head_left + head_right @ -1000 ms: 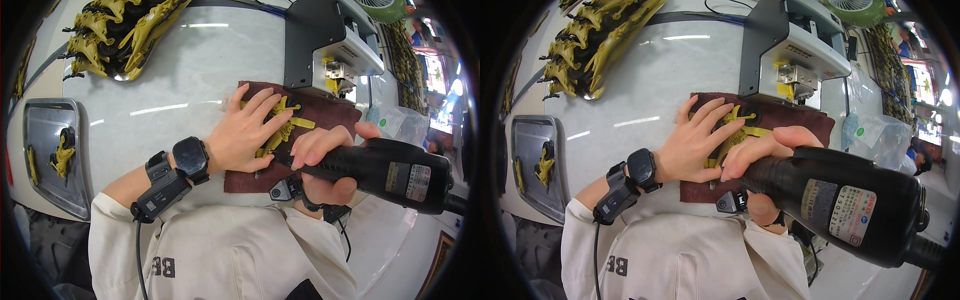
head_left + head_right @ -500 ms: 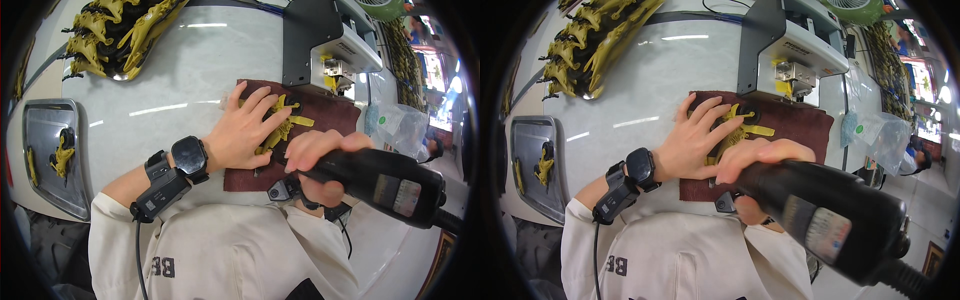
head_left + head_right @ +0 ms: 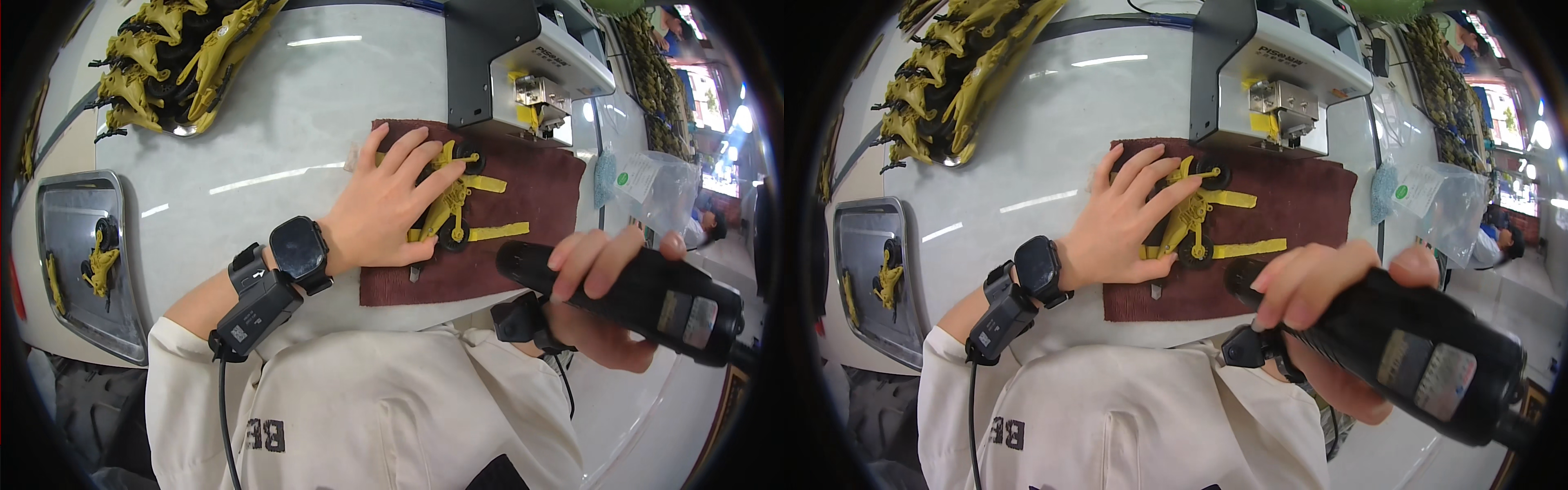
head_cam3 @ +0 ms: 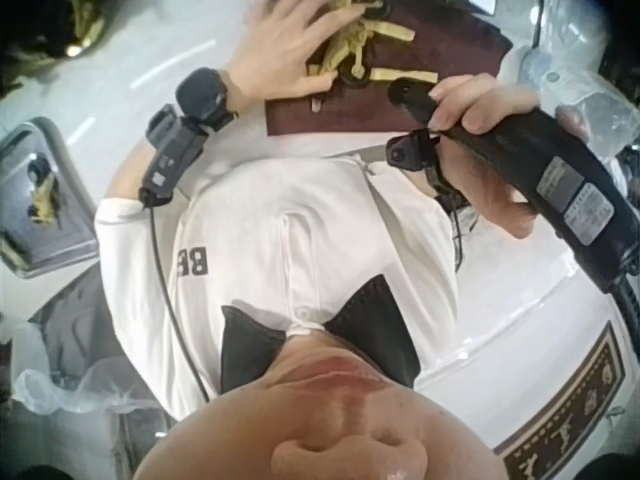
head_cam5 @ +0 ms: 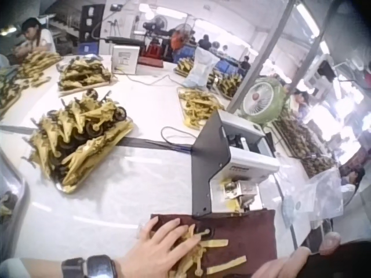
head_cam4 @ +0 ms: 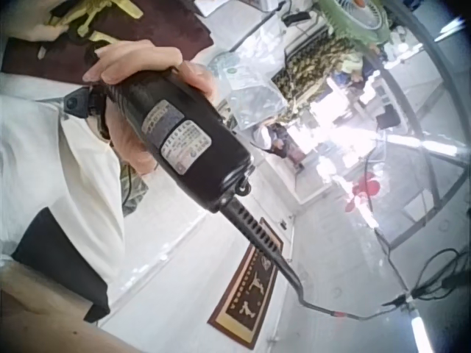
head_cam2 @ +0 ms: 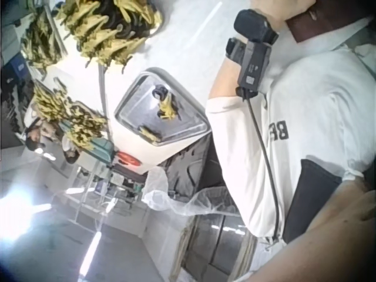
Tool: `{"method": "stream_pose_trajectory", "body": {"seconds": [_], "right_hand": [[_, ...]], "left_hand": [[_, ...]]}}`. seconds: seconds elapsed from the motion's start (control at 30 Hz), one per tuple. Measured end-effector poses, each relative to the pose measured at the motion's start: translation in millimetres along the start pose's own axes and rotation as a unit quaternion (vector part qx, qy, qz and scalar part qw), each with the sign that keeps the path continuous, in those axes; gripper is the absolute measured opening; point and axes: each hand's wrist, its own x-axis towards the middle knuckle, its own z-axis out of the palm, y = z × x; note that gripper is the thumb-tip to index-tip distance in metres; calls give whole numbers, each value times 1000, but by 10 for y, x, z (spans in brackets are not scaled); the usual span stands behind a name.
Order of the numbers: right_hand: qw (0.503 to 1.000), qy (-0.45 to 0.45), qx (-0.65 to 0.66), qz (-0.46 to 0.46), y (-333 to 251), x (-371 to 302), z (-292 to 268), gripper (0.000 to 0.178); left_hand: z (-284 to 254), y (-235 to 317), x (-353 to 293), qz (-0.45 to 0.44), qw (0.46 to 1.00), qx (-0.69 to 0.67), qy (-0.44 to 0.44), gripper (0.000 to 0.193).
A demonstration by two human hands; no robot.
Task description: The recorder uses an electric screwdriver to assemble plastic toy motorcycle parts at a manufacturing workstation.
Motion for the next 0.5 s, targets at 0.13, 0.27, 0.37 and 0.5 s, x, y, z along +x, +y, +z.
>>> {"method": "stream_pose_trajectory", "body": {"seconds": [0.13,0.27,0.37,0.5], "right_hand": [[997,-11,58,48,68,-5,-34,68],[998,15,48,-24,246,-64,-34,81],[998,33,48,-32,288,-94,-42,84],[998,36,48,-28,293,-98,-46,84]], "left_hand": [[-9,-6,-28,-8,1000,9,-1,78],[-7,-7,-24,-9,1000,9,-5,78],[-1,-11,-23,-10,1000,8,-6,79],[-4,-17,-37,-12,1000,10,-7,79]]}}
